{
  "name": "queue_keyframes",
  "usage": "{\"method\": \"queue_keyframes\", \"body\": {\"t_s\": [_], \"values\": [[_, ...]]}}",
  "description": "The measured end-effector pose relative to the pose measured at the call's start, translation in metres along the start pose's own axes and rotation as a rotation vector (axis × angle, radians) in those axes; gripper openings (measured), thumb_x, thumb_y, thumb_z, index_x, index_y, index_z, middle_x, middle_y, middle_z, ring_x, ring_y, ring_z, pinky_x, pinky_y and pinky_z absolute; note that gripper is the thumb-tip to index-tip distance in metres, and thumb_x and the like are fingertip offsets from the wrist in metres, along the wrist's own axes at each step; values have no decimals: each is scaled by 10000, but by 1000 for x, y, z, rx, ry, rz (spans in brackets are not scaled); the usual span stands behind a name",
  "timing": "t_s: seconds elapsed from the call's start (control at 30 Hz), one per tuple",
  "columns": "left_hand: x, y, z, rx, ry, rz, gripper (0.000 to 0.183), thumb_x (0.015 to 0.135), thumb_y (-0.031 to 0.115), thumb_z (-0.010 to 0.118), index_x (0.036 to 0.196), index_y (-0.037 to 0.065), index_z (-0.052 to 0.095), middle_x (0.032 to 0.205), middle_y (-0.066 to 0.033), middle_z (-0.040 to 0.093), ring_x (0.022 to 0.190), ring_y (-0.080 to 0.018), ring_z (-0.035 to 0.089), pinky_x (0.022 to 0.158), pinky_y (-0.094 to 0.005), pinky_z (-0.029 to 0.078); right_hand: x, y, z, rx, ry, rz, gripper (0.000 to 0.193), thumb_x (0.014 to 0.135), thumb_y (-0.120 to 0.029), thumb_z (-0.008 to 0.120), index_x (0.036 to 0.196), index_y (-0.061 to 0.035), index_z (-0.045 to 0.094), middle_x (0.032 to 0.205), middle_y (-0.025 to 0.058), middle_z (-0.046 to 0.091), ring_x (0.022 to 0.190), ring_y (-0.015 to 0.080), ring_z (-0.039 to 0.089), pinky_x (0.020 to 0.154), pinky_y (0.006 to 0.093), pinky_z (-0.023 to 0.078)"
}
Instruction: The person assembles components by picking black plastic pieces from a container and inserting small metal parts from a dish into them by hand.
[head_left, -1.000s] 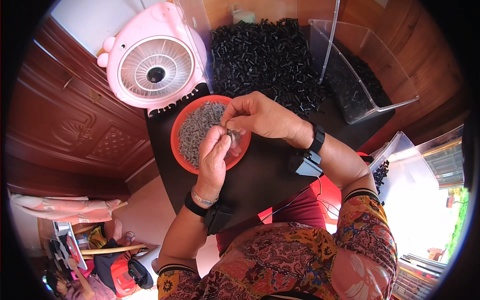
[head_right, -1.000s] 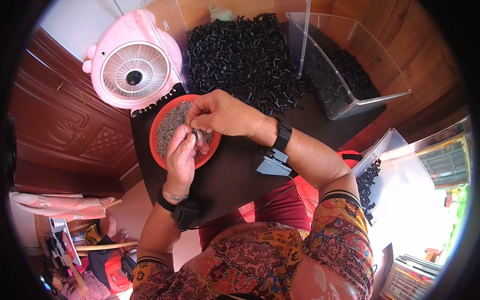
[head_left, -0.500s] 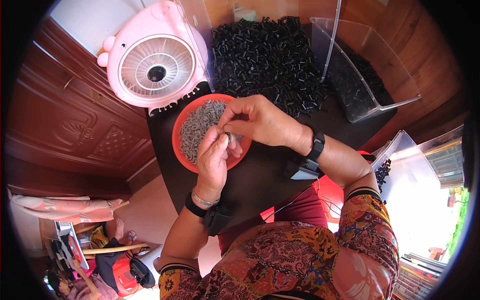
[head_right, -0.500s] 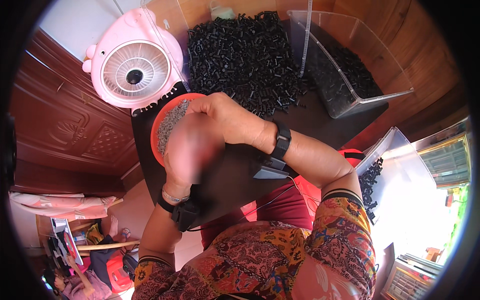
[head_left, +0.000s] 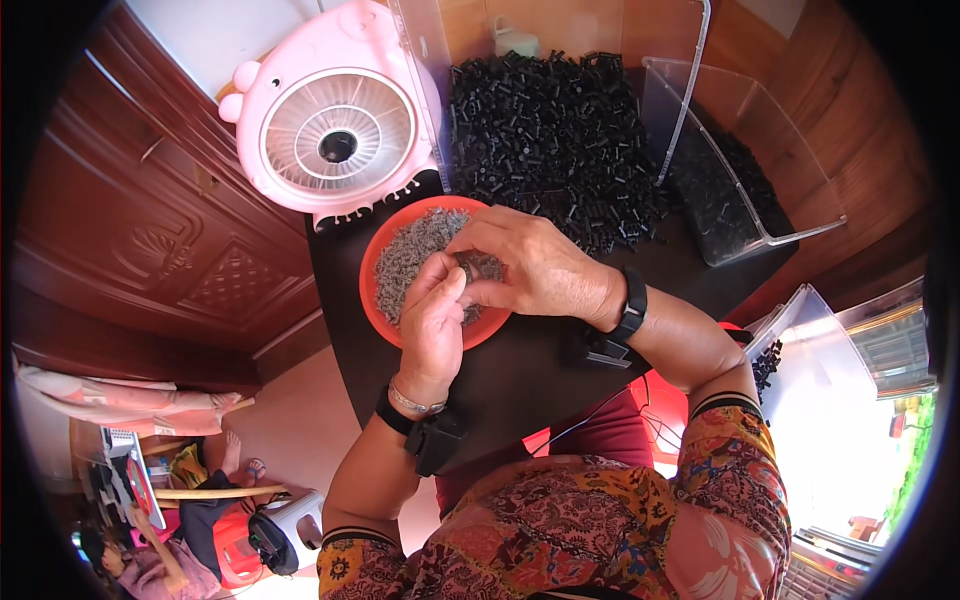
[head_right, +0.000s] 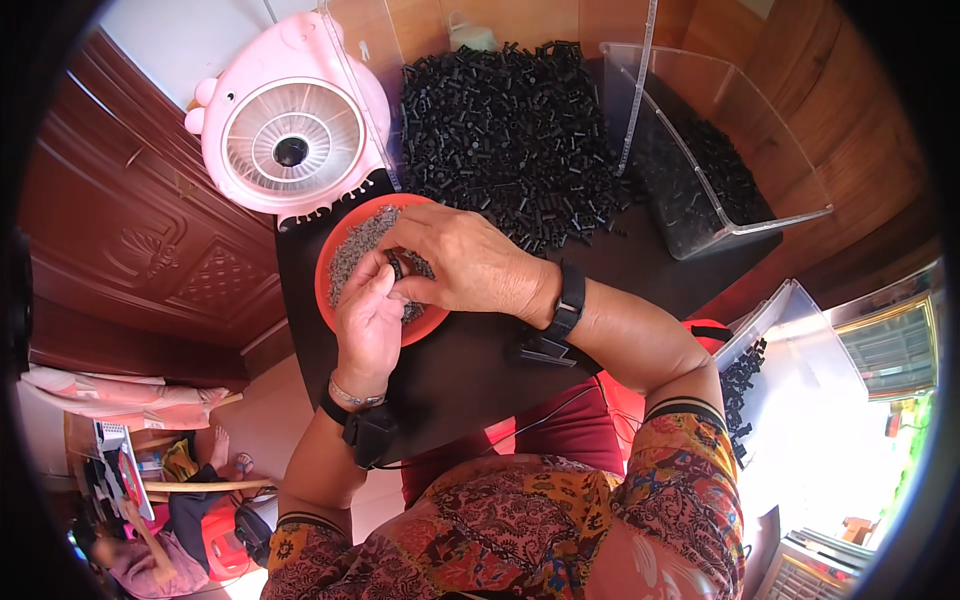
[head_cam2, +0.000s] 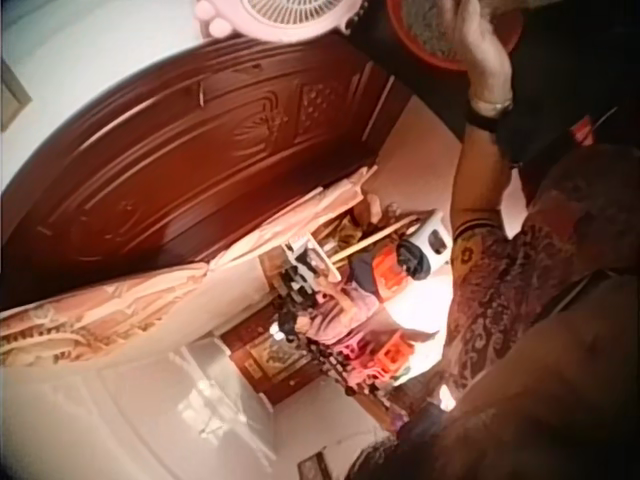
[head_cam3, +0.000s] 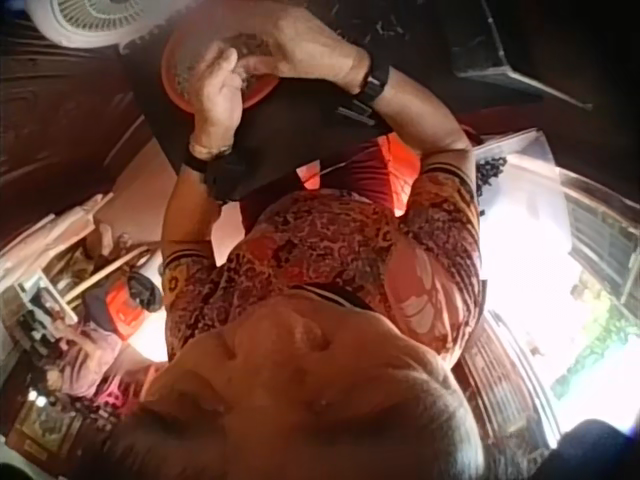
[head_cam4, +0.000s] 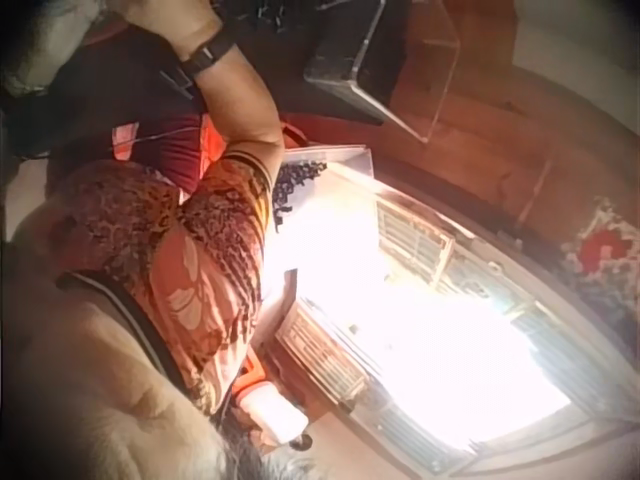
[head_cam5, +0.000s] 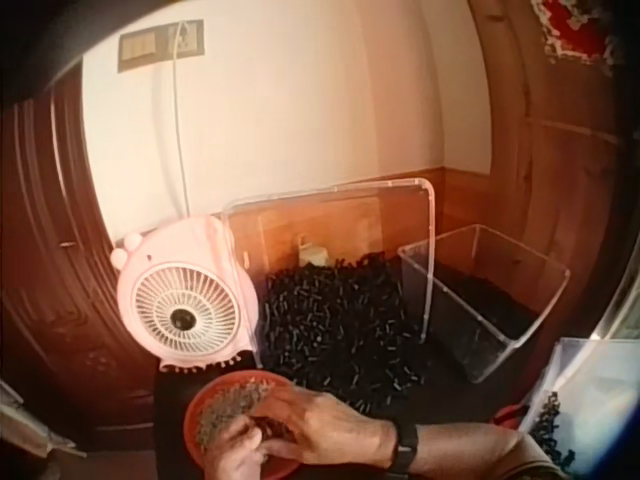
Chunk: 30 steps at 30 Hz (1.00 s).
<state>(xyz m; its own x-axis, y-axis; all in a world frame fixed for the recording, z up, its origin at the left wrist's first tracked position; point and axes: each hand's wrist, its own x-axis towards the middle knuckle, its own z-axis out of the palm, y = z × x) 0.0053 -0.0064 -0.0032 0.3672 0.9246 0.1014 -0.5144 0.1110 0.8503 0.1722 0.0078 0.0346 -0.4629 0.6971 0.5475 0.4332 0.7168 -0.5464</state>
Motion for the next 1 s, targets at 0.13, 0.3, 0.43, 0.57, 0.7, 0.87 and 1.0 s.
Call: {"method": "queue_keyframes", "body": {"t_s": [0.13,0.3,0.43,0.57,0.7,0.87,1.0], "values": [[0,0,4,-27,31,-52,168,950,206,471,949,43,512,877,-8,530,823,-93,523,737,-264,416,-1,0,-1,-58,13,-42,353,641,-122,759,948,-30,611,913,124,605,857,328,593,742,391,502],[-3,1,8,-12,53,-57,175,964,214,446,906,57,498,809,-30,564,721,-103,541,691,-259,427,-1,-2,1,-104,16,-46,288,633,-108,734,882,-23,619,838,119,602,796,321,593,701,387,501],[-4,-1,11,-42,89,-44,186,976,207,422,898,55,496,811,-44,580,723,-104,549,667,-248,436,-3,-2,6,-141,58,-83,249,638,-106,716,850,-27,611,789,116,585,759,318,586,678,394,496],[-5,-1,8,-6,124,-49,199,981,185,406,874,52,507,776,-51,579,672,-115,560,620,-243,446,-2,-2,12,-185,96,-139,188,651,-123,683,793,-42,590,726,115,550,718,314,572,643,405,484],[-2,1,7,0,60,-52,205,975,208,421,897,48,524,778,-51,570,682,-127,561,635,-253,451,-1,-3,3,-206,161,-139,212,662,-131,705,828,-44,606,766,117,577,748,311,584,659,398,491],[-3,6,4,128,100,3,250,953,266,459,974,36,556,809,-40,549,714,-141,566,649,-264,450,1,-10,-77,-545,647,-74,271,661,-143,775,894,-73,654,852,93,642,781,281,608,688,369,504],[-2,8,6,136,82,-9,236,951,250,468,946,33,561,804,-35,556,712,-134,572,641,-251,449,-20,8,-149,-1188,1121,182,492,704,-131,737,1169,-78,587,1115,150,589,1000,336,551,894,388,443]]}}
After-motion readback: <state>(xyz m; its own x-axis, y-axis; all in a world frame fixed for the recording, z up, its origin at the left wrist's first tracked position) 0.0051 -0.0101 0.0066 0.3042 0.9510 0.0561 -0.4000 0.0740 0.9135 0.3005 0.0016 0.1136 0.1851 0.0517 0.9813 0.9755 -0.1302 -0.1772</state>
